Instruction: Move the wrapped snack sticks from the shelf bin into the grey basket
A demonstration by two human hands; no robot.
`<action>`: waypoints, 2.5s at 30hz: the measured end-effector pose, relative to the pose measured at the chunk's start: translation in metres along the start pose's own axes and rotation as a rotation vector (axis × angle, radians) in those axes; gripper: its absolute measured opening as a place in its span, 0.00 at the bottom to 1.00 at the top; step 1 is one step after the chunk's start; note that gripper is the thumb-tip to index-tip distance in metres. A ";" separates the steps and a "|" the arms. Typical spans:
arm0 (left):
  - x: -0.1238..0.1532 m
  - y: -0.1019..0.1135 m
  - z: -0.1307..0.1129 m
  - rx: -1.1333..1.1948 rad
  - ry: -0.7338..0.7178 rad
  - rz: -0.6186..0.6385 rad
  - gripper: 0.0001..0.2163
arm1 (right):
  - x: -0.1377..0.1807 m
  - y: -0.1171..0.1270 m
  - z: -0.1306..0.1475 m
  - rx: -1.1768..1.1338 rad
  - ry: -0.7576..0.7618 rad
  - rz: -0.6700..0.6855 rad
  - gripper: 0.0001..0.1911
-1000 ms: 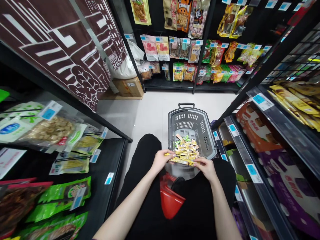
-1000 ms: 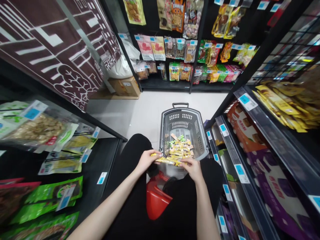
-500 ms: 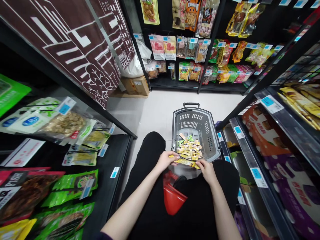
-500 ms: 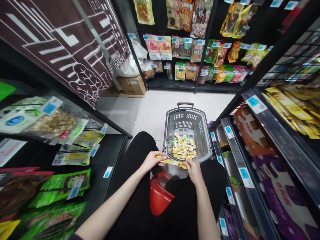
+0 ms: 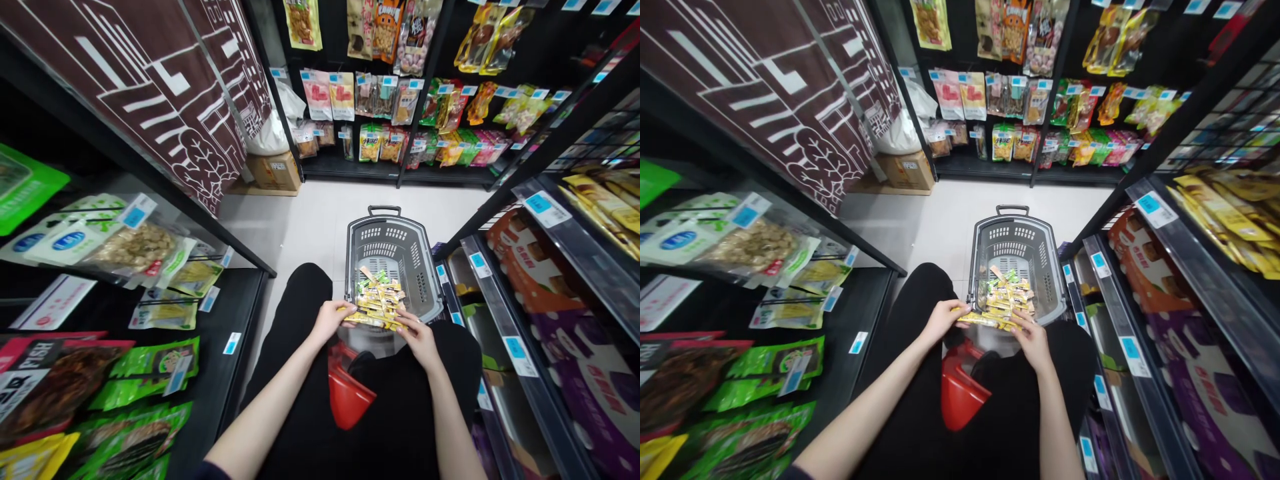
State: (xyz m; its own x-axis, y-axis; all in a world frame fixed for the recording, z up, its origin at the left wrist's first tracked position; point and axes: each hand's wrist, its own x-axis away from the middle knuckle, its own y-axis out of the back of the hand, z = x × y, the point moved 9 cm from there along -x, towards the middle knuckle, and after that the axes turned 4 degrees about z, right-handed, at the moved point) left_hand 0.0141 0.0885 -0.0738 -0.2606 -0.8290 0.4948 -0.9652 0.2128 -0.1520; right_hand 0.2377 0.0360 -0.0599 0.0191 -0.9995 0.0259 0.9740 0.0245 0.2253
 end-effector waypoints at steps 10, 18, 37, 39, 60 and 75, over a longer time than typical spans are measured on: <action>-0.003 -0.007 0.000 0.002 0.021 0.038 0.14 | 0.000 0.004 -0.014 -0.067 -0.113 -0.061 0.13; -0.004 -0.007 -0.004 0.003 0.052 0.109 0.19 | -0.003 0.002 -0.009 -0.200 -0.190 0.090 0.16; -0.008 -0.017 -0.007 0.062 -0.012 0.162 0.22 | -0.006 0.012 -0.027 -0.375 -0.225 -0.110 0.20; -0.010 -0.018 -0.004 0.052 -0.027 0.164 0.19 | -0.008 0.011 -0.027 -0.370 -0.229 -0.113 0.19; 0.024 -0.098 0.046 -0.121 0.294 0.711 0.15 | -0.016 -0.034 0.006 -0.243 -0.172 0.028 0.10; 0.053 -0.112 0.053 0.045 0.442 1.139 0.37 | -0.017 -0.009 -0.018 -0.322 -0.212 -0.193 0.17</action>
State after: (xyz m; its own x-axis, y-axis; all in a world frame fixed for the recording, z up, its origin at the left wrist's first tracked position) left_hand 0.1093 -0.0070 -0.0758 -0.9494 0.0691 0.3062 -0.1807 0.6772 -0.7132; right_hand 0.2324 0.0522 -0.0801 -0.1842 -0.9579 0.2201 0.9766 -0.2037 -0.0694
